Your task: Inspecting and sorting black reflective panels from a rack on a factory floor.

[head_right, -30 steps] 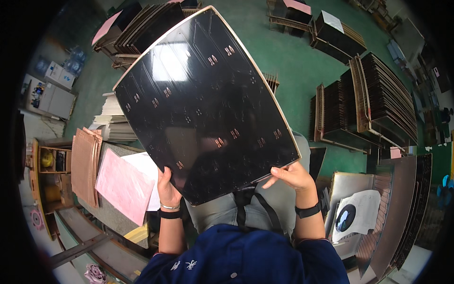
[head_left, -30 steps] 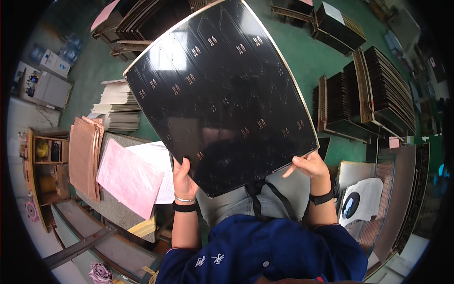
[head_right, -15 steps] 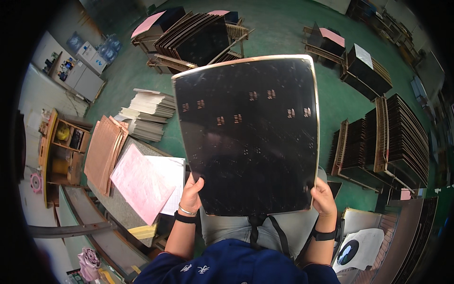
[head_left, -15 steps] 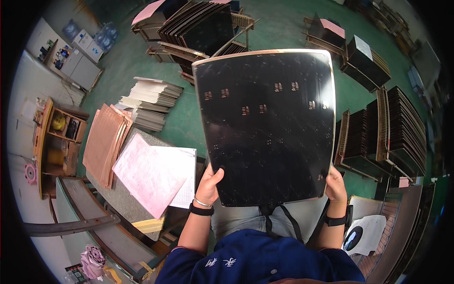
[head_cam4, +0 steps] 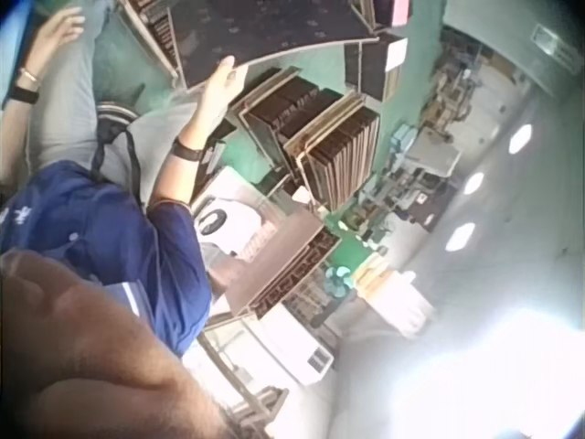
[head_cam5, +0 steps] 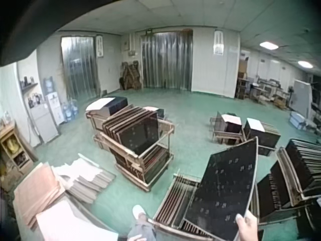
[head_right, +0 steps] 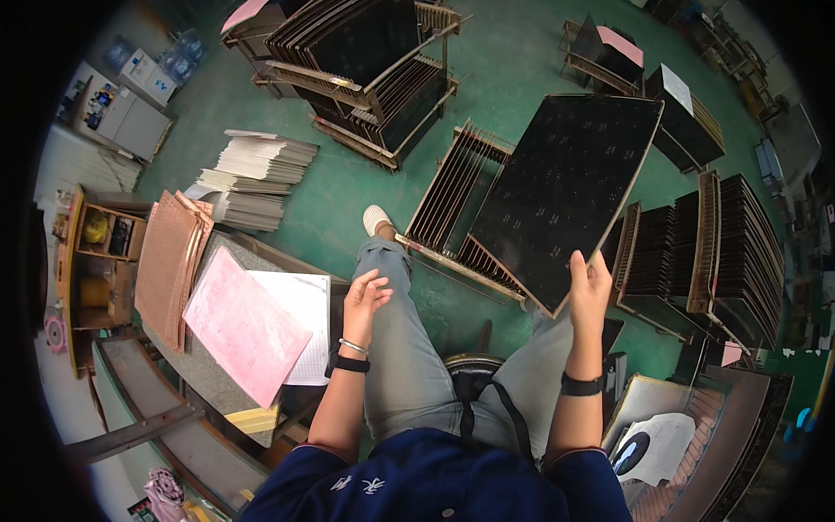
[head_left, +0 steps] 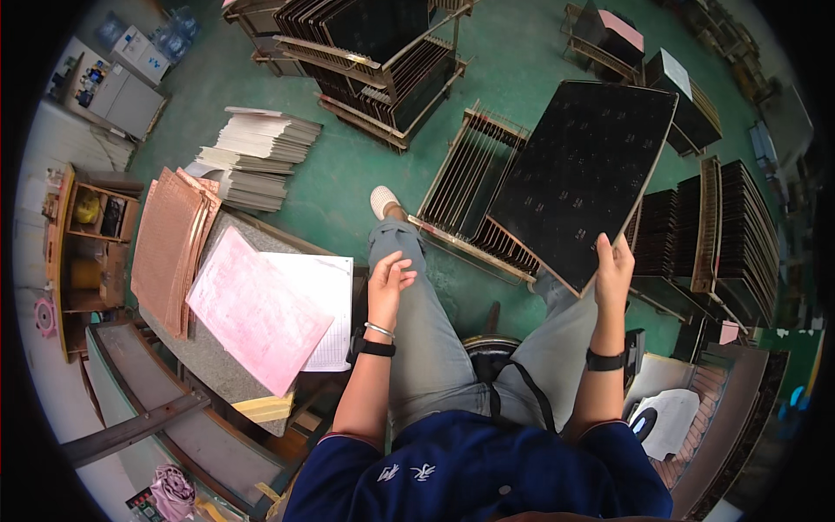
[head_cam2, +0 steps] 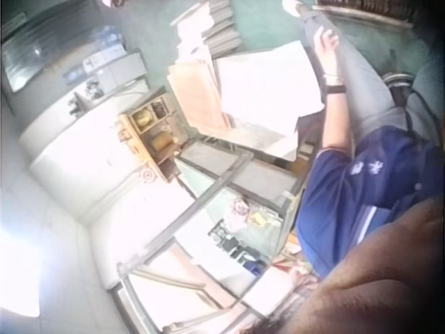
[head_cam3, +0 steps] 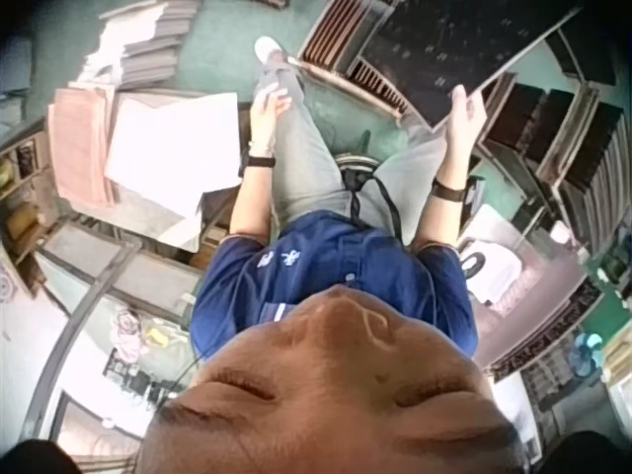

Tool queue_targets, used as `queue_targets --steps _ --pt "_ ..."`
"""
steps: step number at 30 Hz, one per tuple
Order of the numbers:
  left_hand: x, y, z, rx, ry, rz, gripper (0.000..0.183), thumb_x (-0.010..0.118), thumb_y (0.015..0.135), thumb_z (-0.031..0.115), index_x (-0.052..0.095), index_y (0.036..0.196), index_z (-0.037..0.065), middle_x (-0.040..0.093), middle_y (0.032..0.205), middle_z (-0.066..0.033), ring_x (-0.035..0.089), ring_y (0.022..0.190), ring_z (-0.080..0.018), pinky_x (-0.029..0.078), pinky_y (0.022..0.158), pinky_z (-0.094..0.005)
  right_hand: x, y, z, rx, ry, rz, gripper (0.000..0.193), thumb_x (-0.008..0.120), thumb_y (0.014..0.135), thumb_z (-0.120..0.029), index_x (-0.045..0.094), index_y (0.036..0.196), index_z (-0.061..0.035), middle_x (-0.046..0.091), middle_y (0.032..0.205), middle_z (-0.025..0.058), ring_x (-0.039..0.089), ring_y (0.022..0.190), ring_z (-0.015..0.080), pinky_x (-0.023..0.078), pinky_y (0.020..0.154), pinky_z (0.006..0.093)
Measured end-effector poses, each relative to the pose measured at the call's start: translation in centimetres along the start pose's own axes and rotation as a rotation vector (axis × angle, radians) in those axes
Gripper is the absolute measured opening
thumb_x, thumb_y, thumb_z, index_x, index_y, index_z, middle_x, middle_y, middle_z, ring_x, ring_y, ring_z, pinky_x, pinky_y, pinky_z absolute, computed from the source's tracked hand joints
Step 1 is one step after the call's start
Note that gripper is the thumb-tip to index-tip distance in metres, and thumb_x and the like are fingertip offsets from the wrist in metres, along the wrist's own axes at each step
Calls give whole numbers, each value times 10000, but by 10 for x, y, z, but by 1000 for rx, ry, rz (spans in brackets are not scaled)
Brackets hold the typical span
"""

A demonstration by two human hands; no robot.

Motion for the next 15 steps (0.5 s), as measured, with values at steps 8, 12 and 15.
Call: queue_targets --steps 8,12,15 --pt "-12 -1 0 146 32 137 207 421 973 138 532 1097 15 617 927 -100 610 665 -128 505 580 -231 93 18 59 -91 -631 176 256 511 880 -107 537 1067 66 556 663 202 546 563 285 420 527 384" --pt "-17 -1 2 146 39 137 206 416 972 126 530 1098 9 612 921 -101 607 657 -130 505 568 -230 134 14 99 -49 -690 153 334 483 855 -62 498 1158 77 605 780 290 608 733 437 477 649 473" --pt "-21 -1 0 126 34 151 205 396 975 103 522 1100 -1 600 915 -105 602 655 -132 505 570 -231 142 14 107 38 -672 152 389 473 842 -34 465 1217 71 613 795 285 622 719 411 487 625 450"
Point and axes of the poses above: each hand's wrist, its own y-axis towards the middle knuckle, its own x-axis out of the palm, z = x × y, the point moved 8 cm from there along y, towards the middle knuckle
